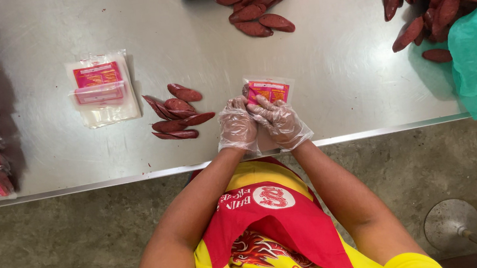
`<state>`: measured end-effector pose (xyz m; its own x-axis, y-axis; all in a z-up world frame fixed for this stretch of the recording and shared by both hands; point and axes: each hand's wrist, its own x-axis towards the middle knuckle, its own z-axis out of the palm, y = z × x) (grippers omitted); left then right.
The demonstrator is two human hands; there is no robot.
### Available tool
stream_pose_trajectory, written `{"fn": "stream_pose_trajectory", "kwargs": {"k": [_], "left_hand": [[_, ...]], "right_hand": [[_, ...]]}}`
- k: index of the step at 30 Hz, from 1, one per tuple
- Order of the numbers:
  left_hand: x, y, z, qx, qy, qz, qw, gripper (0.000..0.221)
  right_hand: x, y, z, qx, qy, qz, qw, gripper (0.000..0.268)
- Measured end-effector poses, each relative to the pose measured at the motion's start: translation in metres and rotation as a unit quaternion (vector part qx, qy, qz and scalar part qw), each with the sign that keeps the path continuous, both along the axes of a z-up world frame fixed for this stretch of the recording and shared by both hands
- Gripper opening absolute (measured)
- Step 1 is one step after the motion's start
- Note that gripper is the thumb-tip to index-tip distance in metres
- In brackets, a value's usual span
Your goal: The person places red meat pieces into clear plastic bags on a stainless steel table. They arrange the meat inside the bags and seal them, stacking the finished packages to the left. The person wears gloves and a red apron with a yellow shirt.
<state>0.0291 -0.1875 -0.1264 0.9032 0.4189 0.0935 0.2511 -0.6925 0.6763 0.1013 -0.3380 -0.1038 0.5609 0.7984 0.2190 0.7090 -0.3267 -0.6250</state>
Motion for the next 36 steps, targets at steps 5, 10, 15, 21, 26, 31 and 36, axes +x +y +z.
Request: {"fn": "stream_pose_trajectory", "kwargs": {"k": [5, 10, 15, 21, 26, 31, 36], "left_hand": [[0.003, 0.005, -0.011, -0.056, -0.010, 0.013, 0.998, 0.015], [0.006, 0.013, -0.002, -0.050, 0.039, -0.010, 0.998, 0.016], [-0.007, 0.028, 0.024, -0.160, 0.035, -0.073, 0.984, 0.025], [-0.097, 0.090, 0.060, 0.077, 0.028, -0.007, 0.997, 0.030], [-0.148, 0.162, 0.055, 0.122, 0.136, 0.030, 0.983, 0.038], [-0.158, 0.166, 0.048, -0.028, 0.163, 0.006, 0.986, 0.031], [-0.159, 0.138, 0.052, -0.327, 0.190, 0.068, 0.923, 0.022]], "right_hand": [[-0.001, 0.000, -0.005, -0.027, 0.053, -0.037, 0.998, 0.036], [0.002, 0.003, -0.002, -0.006, 0.001, -0.027, 1.000, 0.046], [0.000, 0.004, -0.007, -0.004, -0.010, -0.046, 0.999, 0.061], [-0.009, 0.008, -0.007, 0.104, 0.093, -0.086, 0.986, 0.062], [-0.013, 0.008, -0.008, 0.039, -0.046, -0.143, 0.988, 0.057], [-0.011, 0.012, -0.015, 0.002, -0.077, -0.180, 0.981, 0.052], [-0.010, 0.014, -0.018, -0.018, -0.068, -0.167, 0.983, 0.053]]}}
